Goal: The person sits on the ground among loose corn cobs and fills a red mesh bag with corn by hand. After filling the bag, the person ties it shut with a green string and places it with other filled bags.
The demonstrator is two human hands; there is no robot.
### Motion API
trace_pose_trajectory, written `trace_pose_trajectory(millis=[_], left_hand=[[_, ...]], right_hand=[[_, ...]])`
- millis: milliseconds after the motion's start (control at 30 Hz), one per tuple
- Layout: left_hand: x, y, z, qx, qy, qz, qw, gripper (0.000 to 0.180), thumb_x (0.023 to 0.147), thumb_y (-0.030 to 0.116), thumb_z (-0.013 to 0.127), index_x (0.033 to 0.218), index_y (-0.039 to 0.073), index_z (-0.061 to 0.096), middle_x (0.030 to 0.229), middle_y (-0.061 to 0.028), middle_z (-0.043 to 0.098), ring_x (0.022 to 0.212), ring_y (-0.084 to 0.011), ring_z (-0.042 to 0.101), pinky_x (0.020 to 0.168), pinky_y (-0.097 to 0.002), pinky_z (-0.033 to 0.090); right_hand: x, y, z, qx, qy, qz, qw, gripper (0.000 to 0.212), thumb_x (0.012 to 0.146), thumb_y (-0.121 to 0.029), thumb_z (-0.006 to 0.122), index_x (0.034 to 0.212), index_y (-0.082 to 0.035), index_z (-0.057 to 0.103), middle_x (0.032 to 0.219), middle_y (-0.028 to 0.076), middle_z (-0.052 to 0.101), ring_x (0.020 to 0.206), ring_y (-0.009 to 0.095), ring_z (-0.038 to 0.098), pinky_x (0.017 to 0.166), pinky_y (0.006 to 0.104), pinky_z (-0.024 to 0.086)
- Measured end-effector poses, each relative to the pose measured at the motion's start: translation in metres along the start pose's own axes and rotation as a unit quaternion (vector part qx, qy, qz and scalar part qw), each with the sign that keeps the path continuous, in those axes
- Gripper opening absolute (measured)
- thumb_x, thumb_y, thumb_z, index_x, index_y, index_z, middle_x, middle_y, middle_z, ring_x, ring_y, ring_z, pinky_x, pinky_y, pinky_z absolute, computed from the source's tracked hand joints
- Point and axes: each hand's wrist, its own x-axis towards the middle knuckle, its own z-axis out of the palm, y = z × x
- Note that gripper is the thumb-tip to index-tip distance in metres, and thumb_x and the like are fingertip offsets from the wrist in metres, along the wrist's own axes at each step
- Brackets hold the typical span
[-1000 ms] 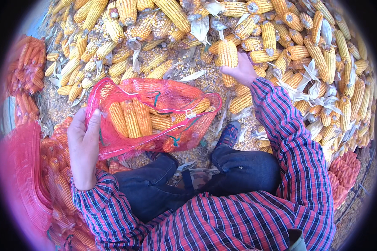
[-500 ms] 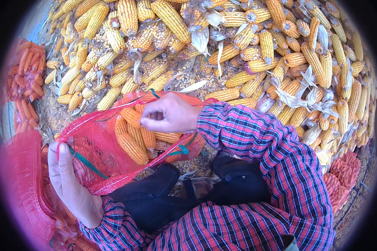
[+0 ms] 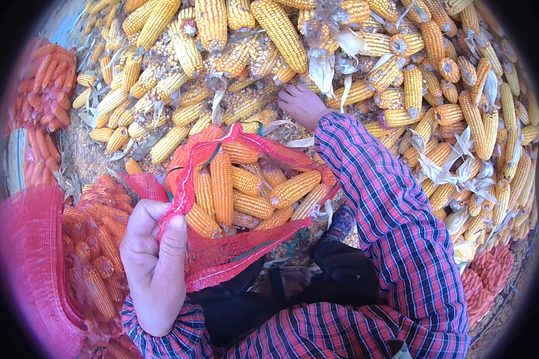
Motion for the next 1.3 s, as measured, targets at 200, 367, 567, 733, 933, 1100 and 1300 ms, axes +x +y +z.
trace_pose_trajectory(millis=[200,367,567,733,933,1100,1300], left_hand=[[-0.001,-0.005,-0.003,0.019,-0.001,0.021,1.0,0.005,0.099,0.007,0.053,0.103,0.004,0.054,0.08,0.0072,0.051,0.069,0.0018,0.039,0.058,-0.0165,0.03],[-0.002,-0.006,-0.003,0.034,-0.011,0.051,0.998,0.006,0.1,0.01,0.053,0.101,0.004,0.055,0.082,0.0073,0.051,0.069,0.0015,0.04,0.059,-0.0166,0.031],[-0.004,-0.011,-0.005,-0.014,0.013,0.07,0.997,0.009,0.1,0.013,0.054,0.101,0.004,0.057,0.075,0.0093,0.047,0.064,0.0023,0.036,0.054,-0.0165,0.028],[-0.006,-0.011,-0.008,-0.049,-0.002,0.088,0.995,0.012,0.101,0.017,0.054,0.099,0.006,0.058,0.073,0.0106,0.044,0.061,0.0029,0.034,0.052,-0.0175,0.025],[-0.001,-0.012,-0.008,-0.057,-0.017,0.092,0.994,0.014,0.101,0.016,0.053,0.098,0.003,0.058,0.08,0.0075,0.051,0.07,0.0014,0.04,0.06,-0.0177,0.032],[-0.001,-0.014,-0.007,-0.06,-0.029,0.104,0.992,0.014,0.101,0.014,0.052,0.099,0.001,0.058,0.086,0.0047,0.057,0.078,-0.0005,0.046,0.069,-0.0185,0.038],[-0.012,-0.002,-0.008,-0.112,0.052,0.086,0.989,0.01,0.1,0.011,0.052,0.099,0.002,0.058,0.087,0.002,0.059,0.078,-0.0024,0.05,0.07,-0.0198,0.041]], right_hand=[[-0.049,0.01,-0.033,0.171,0.082,0.063,0.98,0.039,0.068,-0.003,0.069,0.104,-0.013,0.058,0.115,0.002,0.057,0.104,0.028,0.055,0.082,0.0381,0.052],[-0.095,0.002,-0.05,0.598,0.186,0.278,0.729,0.058,0.067,-0.016,0.086,0.116,-0.01,0.056,0.115,0.007,0.064,0.107,0.026,0.059,0.094,0.0369,0.047],[-0.153,0.017,-0.083,0.807,0.239,0.44,0.312,0.067,0.083,-0.037,0.072,0.132,-0.005,0.04,0.126,0.01,0.053,0.119,0.028,0.052,0.102,0.0513,0.042],[-0.169,0.022,-0.1,0.824,0.264,0.465,0.188,0.049,0.087,-0.035,0.063,0.119,0.0,0.051,0.107,0.014,0.061,0.096,0.033,0.063,0.092,0.0514,0.049],[-0.196,0.004,-0.155,0.91,0.04,0.372,0.178,0.071,0.086,-0.029,0.065,0.14,0.0,0.03,0.112,0.02,0.058,0.081,0.026,0.065,0.063,0.0366,0.06],[-0.173,-0.014,-0.228,0.896,-0.251,0.177,0.32,0.089,0.083,-0.024,0.07,0.152,-0.011,0.017,0.114,0.022,0.058,0.063,0.024,0.067,0.046,0.0317,0.058],[-0.019,-0.103,-0.217,0.652,-0.227,-0.036,0.723,0.084,0.083,-0.044,0.068,0.148,-0.004,0.034,0.139,0.019,0.05,0.126,0.026,0.049,0.105,0.0345,0.038]])
